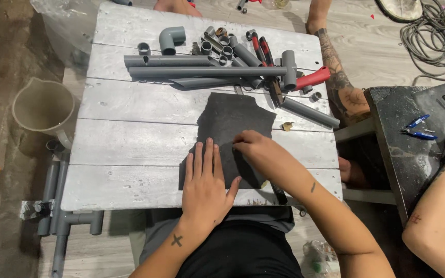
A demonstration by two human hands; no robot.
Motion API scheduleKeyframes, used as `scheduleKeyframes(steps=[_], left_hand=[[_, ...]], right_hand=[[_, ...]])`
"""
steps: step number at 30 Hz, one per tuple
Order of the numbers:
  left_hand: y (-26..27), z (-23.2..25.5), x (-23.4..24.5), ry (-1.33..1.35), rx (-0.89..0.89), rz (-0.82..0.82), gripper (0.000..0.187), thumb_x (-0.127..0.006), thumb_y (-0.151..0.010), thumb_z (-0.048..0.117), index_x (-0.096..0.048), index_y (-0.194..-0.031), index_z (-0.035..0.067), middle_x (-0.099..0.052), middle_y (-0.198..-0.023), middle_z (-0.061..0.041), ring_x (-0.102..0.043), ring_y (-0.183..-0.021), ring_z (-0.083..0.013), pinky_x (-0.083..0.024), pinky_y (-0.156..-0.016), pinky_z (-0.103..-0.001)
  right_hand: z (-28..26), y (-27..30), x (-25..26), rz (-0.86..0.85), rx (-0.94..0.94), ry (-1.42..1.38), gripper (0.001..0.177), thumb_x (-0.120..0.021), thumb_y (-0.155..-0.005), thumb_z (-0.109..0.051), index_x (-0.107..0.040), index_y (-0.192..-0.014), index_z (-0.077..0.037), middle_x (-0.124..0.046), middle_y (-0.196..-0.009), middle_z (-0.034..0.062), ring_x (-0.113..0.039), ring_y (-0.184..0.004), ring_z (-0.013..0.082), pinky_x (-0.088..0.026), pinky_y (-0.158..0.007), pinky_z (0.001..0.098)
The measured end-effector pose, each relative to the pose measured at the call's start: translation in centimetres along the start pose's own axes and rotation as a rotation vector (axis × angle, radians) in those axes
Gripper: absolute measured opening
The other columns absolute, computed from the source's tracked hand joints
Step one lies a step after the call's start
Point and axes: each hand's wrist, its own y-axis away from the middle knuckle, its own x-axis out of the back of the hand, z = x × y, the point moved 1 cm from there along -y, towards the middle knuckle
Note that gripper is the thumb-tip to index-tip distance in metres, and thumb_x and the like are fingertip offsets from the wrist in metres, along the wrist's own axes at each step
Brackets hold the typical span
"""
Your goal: Sanding a small plastic pipe fitting using a piece of sandpaper on a low wooden surface.
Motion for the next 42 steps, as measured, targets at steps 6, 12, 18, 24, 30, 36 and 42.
scheduleKeyframes(steps=[6,12,18,24,30,36,42], left_hand=[[0.0,-0.1,0.0,0.011,0.004,-0.020,0.082,-0.058,-0.096,0.052,-0.045,-0.147,-0.011,-0.035,-0.160,-0.031,-0.029,-0.151,-0.0469,-0.017,-0.124,-0.058],[0.1,-0.2,-0.1,-0.176,-0.002,-0.020,0.086,-0.048,-0.098,0.060,-0.038,-0.154,-0.004,-0.030,-0.166,-0.023,-0.028,-0.154,-0.0375,-0.024,-0.125,-0.049],[0.3,-0.2,-0.4,-0.203,0.001,-0.020,0.087,-0.041,-0.099,0.061,-0.035,-0.156,-0.004,-0.028,-0.167,-0.022,-0.025,-0.155,-0.0363,-0.019,-0.127,-0.049],[0.3,-0.4,-0.6,-0.190,-0.001,-0.041,0.087,-0.041,-0.099,0.062,-0.032,-0.156,-0.004,-0.026,-0.167,-0.023,-0.022,-0.156,-0.0368,-0.017,-0.126,-0.049],[0.2,-0.2,-0.2,-0.161,0.003,0.009,0.086,-0.047,-0.098,0.060,-0.036,-0.155,-0.004,-0.031,-0.165,-0.021,-0.028,-0.154,-0.0360,-0.021,-0.126,-0.049],[0.6,-0.3,-0.7,-0.244,-0.028,0.011,0.088,-0.043,-0.096,0.060,-0.031,-0.156,-0.003,-0.025,-0.168,-0.023,-0.022,-0.156,-0.0370,-0.016,-0.128,-0.049],[0.2,-0.3,-0.4,-0.147,0.008,-0.024,0.086,-0.045,-0.098,0.060,-0.037,-0.154,-0.005,-0.030,-0.166,-0.022,-0.025,-0.155,-0.0366,-0.019,-0.125,-0.049]], right_hand=[[-0.6,0.4,0.1,-0.040,0.048,0.166,0.021,-0.063,-0.089,0.005,-0.075,-0.102,-0.006,-0.068,-0.105,0.0053,-0.068,-0.104,0.0203,-0.056,-0.082,0.0229],[0.8,2.3,-1.1,-0.116,-0.016,-0.029,0.034,-0.064,-0.076,0.011,-0.068,-0.107,-0.001,-0.060,-0.116,0.0141,-0.066,-0.102,0.0296,-0.057,-0.073,0.0398],[0.8,1.2,-1.4,-0.089,0.029,-0.058,0.034,-0.064,-0.076,0.006,-0.072,-0.109,0.000,-0.064,-0.108,0.0135,-0.066,-0.102,0.0309,-0.054,-0.080,0.0391],[-0.6,-2.4,-1.1,-0.104,-0.010,-0.090,0.017,-0.064,-0.077,0.006,-0.070,-0.093,0.003,-0.062,-0.107,0.0158,-0.067,-0.092,0.0339,-0.055,-0.071,0.0420],[2.4,0.9,-1.8,-0.079,-0.122,-0.068,0.020,-0.060,-0.080,0.005,-0.073,-0.091,-0.004,-0.060,-0.092,0.0110,-0.068,-0.077,0.0316,-0.055,-0.067,0.0426],[-3.3,1.5,-0.6,-0.123,0.032,-0.065,0.012,-0.065,-0.077,0.005,-0.055,-0.077,-0.002,-0.054,-0.094,0.0122,-0.055,-0.090,0.0312,-0.050,-0.065,0.0430],[1.7,-2.8,-1.6,-0.050,-0.076,-0.039,0.009,-0.060,-0.077,0.005,-0.063,-0.083,-0.001,-0.058,-0.092,0.0157,-0.066,-0.079,0.0382,-0.053,-0.069,0.0464]])
